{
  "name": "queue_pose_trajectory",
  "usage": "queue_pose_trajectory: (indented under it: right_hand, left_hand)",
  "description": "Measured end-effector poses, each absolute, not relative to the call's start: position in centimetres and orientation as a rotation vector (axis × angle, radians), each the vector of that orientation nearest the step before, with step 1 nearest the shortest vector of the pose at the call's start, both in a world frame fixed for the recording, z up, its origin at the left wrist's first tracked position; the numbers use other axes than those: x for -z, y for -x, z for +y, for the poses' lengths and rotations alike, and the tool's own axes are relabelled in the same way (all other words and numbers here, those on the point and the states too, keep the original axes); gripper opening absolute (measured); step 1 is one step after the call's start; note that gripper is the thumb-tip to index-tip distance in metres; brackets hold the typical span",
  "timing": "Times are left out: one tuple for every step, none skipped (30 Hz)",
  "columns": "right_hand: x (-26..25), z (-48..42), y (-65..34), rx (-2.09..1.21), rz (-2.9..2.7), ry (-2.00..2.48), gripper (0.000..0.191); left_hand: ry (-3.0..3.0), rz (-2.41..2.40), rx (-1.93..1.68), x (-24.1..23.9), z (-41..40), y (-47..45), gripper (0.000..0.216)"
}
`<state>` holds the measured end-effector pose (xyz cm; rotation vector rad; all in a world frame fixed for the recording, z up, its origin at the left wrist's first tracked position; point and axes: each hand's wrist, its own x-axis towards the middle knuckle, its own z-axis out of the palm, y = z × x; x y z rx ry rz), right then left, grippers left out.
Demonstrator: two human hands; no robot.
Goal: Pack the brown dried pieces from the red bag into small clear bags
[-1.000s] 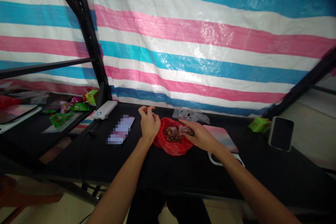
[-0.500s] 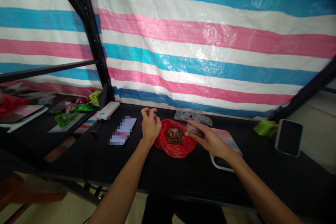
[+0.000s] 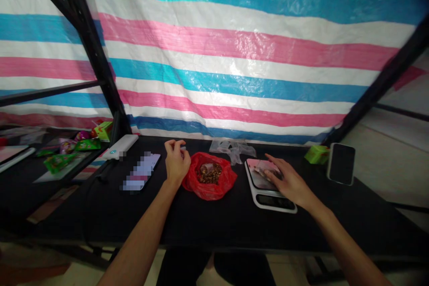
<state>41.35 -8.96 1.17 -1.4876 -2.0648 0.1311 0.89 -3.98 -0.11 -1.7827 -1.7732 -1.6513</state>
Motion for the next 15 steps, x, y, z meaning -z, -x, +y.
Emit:
queue_pose_trajectory:
  right_hand:
    - [-1.1,-9.2,-41.6,-0.1,-2.03,1.479,0.059]
    - [-1.0,-9.4,-41.9,-0.075,-1.992,1.467,0.056]
    - [-0.9,-9.7,-42.2,-0.057,-1.956,1.454,0.053]
    - [-0.8,-9.9,-42.6,-0.042,-1.919,1.441,0.05]
    - [-0.7,-10.2,-42.8,-0.027,-1.883,1.431,0.047]
    - [-0.8,-10.3,-43.0,-0.008,-1.851,1.423,0.044]
    - [-1.0,-10.4,-43.0,0.015,-1.828,1.414,0.042]
    - [-1.3,-10.4,-42.8,0.042,-1.823,1.403,0.039]
    - [-1.9,-10.3,-42.4,0.071,-1.842,1.394,0.036]
    - [-2.5,-10.0,-41.8,0.096,-1.889,1.39,0.033]
    - [-3.3,-9.6,-41.1,0.121,-1.964,1.393,0.03]
    - [-4.2,-9.0,-40.1,0.138,-2.068,1.404,0.027]
    - [-5.0,-8.4,-39.0,0.161,-2.154,1.426,0.025]
    - [-5.8,-7.8,-37.9,0.193,-2.217,1.446,0.023]
    - [-6.4,-7.1,-36.8,0.213,-2.288,1.455,0.023]
  left_hand:
    - [1.784,-1.773,1.644,0.1,-4.0,-0.9,0.029]
    - [1.785,-1.771,1.639,0.1,-4.0,-0.9,0.029]
    - [1.783,-1.77,1.637,0.1,-4.0,-0.9,0.029]
    - [1.78,-1.771,1.639,0.1,-4.0,-0.9,0.029]
    - [1.779,-1.774,1.645,0.1,-4.1,-0.9,0.029]
    - [1.781,-1.777,1.653,0.1,-4.1,-0.9,0.029]
    - [1.787,-1.779,1.661,0.1,-4.1,-0.9,0.029]
    - [1.796,-1.78,1.669,0.1,-4.1,-0.9,0.029]
    - [1.805,-1.78,1.676,0.2,-4.1,-1.0,0.029]
    - [1.813,-1.78,1.68,0.2,-4.1,-1.0,0.029]
    - [1.819,-1.78,1.682,0.2,-4.1,-1.0,0.028]
    - [1.82,-1.783,1.683,0.2,-4.1,-1.0,0.028]
    - [1.818,-1.789,1.681,0.2,-4.1,-0.9,0.028]
    - [1.814,-1.796,1.679,0.2,-4.1,-0.9,0.028]
    - [1.81,-1.801,1.678,0.1,-4.1,-0.9,0.027]
